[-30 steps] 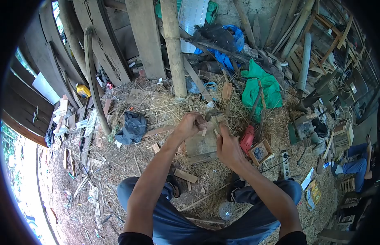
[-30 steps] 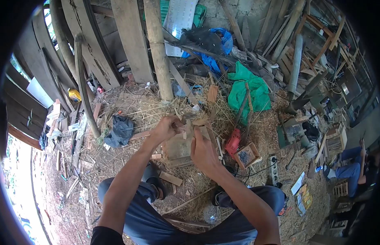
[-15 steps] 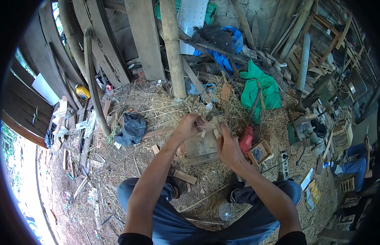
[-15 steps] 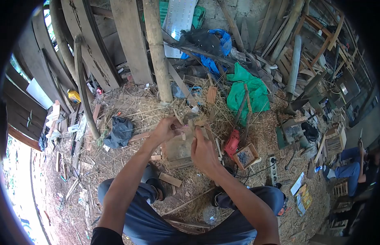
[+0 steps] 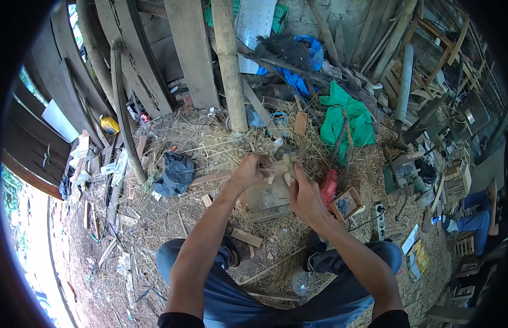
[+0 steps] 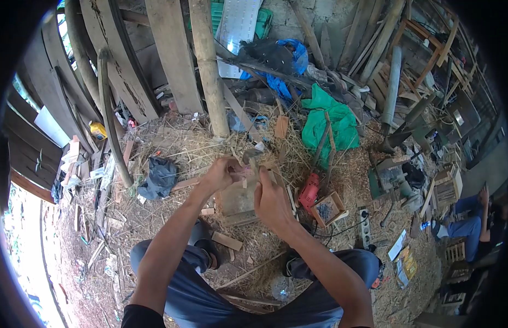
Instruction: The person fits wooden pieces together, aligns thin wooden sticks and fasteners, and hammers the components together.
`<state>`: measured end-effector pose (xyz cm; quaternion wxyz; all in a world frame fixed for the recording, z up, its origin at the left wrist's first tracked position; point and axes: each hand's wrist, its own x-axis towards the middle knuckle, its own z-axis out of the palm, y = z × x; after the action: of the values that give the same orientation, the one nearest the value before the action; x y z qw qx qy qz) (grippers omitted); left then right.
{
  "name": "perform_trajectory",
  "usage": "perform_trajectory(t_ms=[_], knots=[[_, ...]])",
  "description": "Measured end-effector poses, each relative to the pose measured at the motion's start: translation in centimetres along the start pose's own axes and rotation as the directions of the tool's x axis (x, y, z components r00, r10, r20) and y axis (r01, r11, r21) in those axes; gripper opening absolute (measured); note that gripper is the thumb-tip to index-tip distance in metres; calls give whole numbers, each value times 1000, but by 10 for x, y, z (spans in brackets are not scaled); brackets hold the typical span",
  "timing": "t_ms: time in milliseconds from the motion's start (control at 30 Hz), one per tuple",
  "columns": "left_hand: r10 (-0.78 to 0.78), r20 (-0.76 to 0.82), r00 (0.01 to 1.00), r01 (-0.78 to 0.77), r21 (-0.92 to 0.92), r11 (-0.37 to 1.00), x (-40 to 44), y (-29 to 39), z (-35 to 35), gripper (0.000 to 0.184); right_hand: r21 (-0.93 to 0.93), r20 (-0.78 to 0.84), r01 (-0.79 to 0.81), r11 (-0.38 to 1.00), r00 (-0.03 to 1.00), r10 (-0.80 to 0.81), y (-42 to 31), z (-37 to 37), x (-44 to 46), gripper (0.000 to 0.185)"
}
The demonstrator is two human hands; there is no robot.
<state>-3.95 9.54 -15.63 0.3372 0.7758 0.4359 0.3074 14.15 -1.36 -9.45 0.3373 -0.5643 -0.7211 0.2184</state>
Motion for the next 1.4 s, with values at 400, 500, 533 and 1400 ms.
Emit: perform_trajectory(t_ms=[400, 500, 533, 1400], knots=[[2, 76, 997, 1, -37, 999, 1, 2, -6, 20, -23, 57, 26, 999, 998, -25, 7, 4, -5, 42], [-33, 63, 997, 32, 27, 999, 1, 9, -7, 19, 12, 48, -8, 1000, 999, 8, 2, 6, -5, 42], [-31, 66, 997, 29, 25, 999, 2, 6, -5, 19, 23, -13, 18, 1000, 1000, -18, 1, 5, -5, 41], [-225, 56, 973, 181, -791, 585, 2, 77, -55, 26, 351, -182, -164, 922, 954, 239, -25, -47, 6, 45]])
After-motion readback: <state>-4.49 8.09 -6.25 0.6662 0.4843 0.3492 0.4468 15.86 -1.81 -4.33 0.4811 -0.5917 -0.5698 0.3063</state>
